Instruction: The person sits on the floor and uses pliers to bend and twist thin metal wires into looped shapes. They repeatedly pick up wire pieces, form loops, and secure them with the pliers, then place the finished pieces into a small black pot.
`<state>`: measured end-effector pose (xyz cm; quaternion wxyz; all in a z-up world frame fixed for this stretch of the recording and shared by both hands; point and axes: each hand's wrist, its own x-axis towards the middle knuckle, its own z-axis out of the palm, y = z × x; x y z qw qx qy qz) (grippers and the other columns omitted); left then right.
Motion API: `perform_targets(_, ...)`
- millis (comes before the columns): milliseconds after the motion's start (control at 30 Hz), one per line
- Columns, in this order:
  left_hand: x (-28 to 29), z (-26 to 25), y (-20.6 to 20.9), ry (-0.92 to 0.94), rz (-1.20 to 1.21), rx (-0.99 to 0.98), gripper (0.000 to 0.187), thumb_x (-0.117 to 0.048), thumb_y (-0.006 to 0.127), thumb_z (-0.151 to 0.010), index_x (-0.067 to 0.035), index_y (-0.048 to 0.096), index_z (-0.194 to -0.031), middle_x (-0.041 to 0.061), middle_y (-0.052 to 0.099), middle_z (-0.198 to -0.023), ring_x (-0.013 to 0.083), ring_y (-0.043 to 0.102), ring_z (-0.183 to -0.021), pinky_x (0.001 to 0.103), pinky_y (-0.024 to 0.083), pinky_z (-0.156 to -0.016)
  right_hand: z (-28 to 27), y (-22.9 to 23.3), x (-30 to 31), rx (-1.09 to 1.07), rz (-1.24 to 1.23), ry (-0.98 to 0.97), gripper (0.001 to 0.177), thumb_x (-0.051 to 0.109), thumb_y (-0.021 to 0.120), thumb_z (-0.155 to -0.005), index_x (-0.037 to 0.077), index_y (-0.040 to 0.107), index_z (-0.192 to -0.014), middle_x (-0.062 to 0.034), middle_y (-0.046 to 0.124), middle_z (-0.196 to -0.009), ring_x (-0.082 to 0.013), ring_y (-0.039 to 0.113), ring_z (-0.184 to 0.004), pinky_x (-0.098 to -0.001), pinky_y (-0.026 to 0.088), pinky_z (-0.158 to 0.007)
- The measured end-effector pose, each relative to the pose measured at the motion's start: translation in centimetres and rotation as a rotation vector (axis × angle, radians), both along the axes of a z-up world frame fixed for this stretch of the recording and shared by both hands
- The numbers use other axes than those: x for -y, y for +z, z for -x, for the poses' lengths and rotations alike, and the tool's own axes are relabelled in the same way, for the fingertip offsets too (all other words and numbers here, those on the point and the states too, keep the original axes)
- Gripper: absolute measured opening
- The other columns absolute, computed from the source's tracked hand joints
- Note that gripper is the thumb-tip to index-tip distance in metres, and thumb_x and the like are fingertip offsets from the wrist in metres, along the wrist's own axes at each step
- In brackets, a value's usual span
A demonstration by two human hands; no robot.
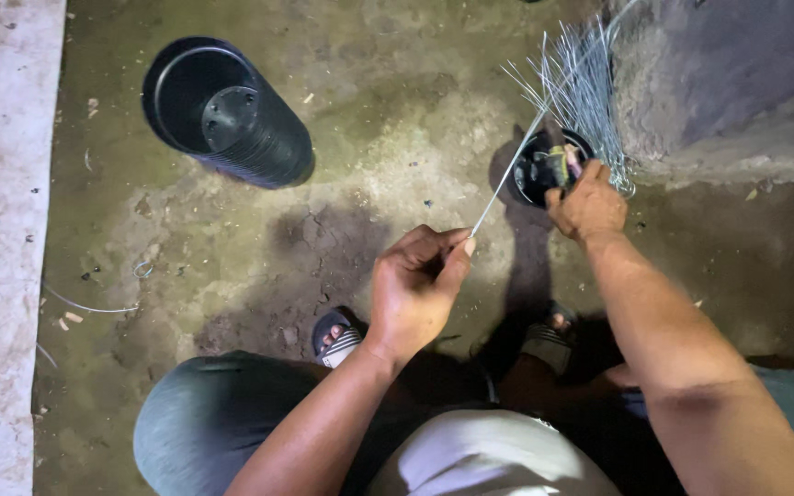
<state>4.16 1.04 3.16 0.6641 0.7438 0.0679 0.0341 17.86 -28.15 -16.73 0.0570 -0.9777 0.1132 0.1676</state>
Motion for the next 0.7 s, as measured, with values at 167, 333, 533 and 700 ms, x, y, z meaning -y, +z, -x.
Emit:
perform_targets(167, -0.5, -0.4, -0.7, -0.017, 0.397, -0.259, 0.017, -0.013, 0.072, -0.095, -0.001, 0.078, -0.106, -0.002, 0.063, -0.068, 0.0059, 0.054, -0.054, 0.023, 0.041, -0.048, -2.6, 1.8, 0.7, 0.019, -0.198, -0.135, 0.066, 0.046, 0.059, -0.097, -0.002, 0.044, -0.141, -0.0339, 0.066, -0.118, -0.0492, 0.063, -0.111, -0.0527, 0.048, -0.098)
perform_targets(333, -1.6, -0.3, -0.5, -0.041, 0.508, -0.196, 0.019, -0.016, 0.073, -0.097, -0.001, 0.078, -0.107, -0.001, 0.065, -0.070, 0.0053, 0.056, -0.055, 0.023, 0.045, -0.050, -1.9, 9.3, -0.5, -0.059, -0.293, 0.076, 0.051, 0.047, 0.069, -0.089, 0.001, 0.066, -0.113, -0.0262, 0.072, -0.093, -0.0394, 0.071, -0.088, -0.0482, 0.053, -0.082)
perform_targets(533, -2.4, -0.1, 0.7, -0.033, 0.491, -0.169, 0.021, -0.017, 0.070, -0.096, -0.001, 0.076, -0.109, -0.002, 0.068, -0.076, 0.0056, 0.057, -0.056, 0.023, 0.046, -0.050, 5.5, 19.5, -3.4, -0.062, -0.467, 0.286, 0.038, 0.044, 0.067, -0.094, 0.006, 0.072, -0.097, -0.0109, 0.069, -0.073, -0.0256, 0.067, -0.071, -0.0446, 0.054, -0.067)
perform_targets(700, -2.9, 0.7, 1.7, -0.036, 0.406, -0.093, 0.019, -0.015, 0.071, -0.097, -0.001, 0.075, -0.110, -0.001, 0.068, -0.078, 0.0054, 0.058, -0.058, 0.022, 0.047, -0.052, 12.5, 22.3, -4.8, -0.016, -0.769, 0.359, 0.026, 0.031, 0.066, -0.091, 0.007, 0.075, -0.099, -0.0051, 0.074, -0.085, -0.0183, 0.070, -0.079, -0.0383, 0.057, -0.073)
